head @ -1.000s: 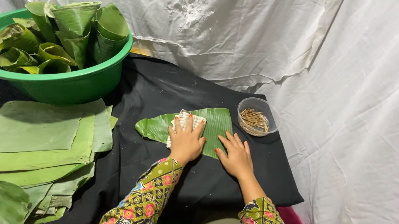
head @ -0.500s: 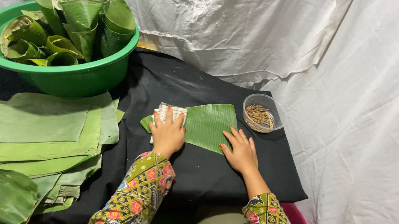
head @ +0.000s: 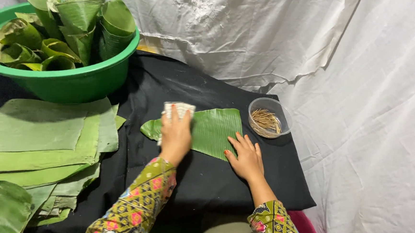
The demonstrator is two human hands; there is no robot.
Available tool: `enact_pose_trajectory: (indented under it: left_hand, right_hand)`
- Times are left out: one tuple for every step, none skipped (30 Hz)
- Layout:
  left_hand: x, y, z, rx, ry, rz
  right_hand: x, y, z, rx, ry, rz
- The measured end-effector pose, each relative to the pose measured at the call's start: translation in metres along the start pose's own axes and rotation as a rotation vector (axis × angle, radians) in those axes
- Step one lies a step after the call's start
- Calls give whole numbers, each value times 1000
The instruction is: Cleaning banana leaves with a cloth and folding them into cone shapes secured with toothpicks
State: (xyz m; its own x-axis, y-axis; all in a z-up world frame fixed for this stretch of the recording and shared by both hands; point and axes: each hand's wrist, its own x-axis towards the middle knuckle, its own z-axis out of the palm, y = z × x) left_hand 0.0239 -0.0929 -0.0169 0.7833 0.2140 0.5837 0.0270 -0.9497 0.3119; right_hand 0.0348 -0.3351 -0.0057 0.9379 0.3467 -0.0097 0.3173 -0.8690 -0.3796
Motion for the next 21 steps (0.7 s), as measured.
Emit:
enact_pose_trajectory:
  left_hand:
    - [-3, 15, -1, -4, -4, 0]
    - [-3, 29, -2, -54, -12, 41]
    - [-4, 44, -4, -104, -21, 81]
    - [-6, 50, 3, -106, -22, 84]
    - [-9, 56, 9, -138, -106, 83]
    - [-11, 63, 16, -168, -189, 82]
    - [-12, 59, 23, -169, -190, 84]
    - [-13, 56, 30, -115, -350, 52]
    - [-15, 52, 37, -59, -509, 20]
    - [-14, 51, 31, -58, -512, 19]
    - [-13, 49, 24, -23, -538, 13]
    - [-13, 48, 18, 15, -563, 10]
    - [-10, 42, 14, 18, -565, 10]
    - [-9, 38, 10, 26, -592, -31]
    - [-8, 35, 7, 34, -620, -72]
    - [-8, 29, 7, 34, -619, -68]
    - [-8, 24, 7, 51, -620, -79]
    - [-9, 17, 6, 70, -622, -93]
    - [-10, 11, 8, 70, -622, -92]
    - [-10, 4, 10, 75, -631, -104]
    - [-11, -3, 12, 80, -640, -116]
  right_hand:
    - [-1, 0, -1, -2, -2, 5]
    - [-1, -1, -2, -18, -14, 5]
    - [0, -2, -3, -34, -26, 4]
    - [0, -1, -3, -33, -25, 7]
    - [-1, 0, -2, -25, -17, 3]
    - [0, 1, -1, -17, -10, -3]
    - [0, 1, -1, -16, -9, -1]
    - [1, 1, -1, -31, -14, -2]
    - [1, 1, -1, -46, -20, -2]
    - [1, 2, -1, -44, -23, -2]
    - [0, 2, -1, -44, -21, -7]
    - [0, 2, -1, -42, -17, -12]
    - [2, 2, 1, -38, -18, -12]
    - [1, 3, 2, -34, -11, -14]
    - [1, 4, 2, -30, -4, -16]
    - [1, 3, 1, -29, -1, -13]
    - [0, 2, 0, -18, 3, -14]
    - [-1, 1, -1, -7, 4, -16]
    - [-1, 3, 0, -6, 4, -15]
    - [0, 4, 2, -11, 9, -16]
    - [0, 4, 3, -15, 14, -17]
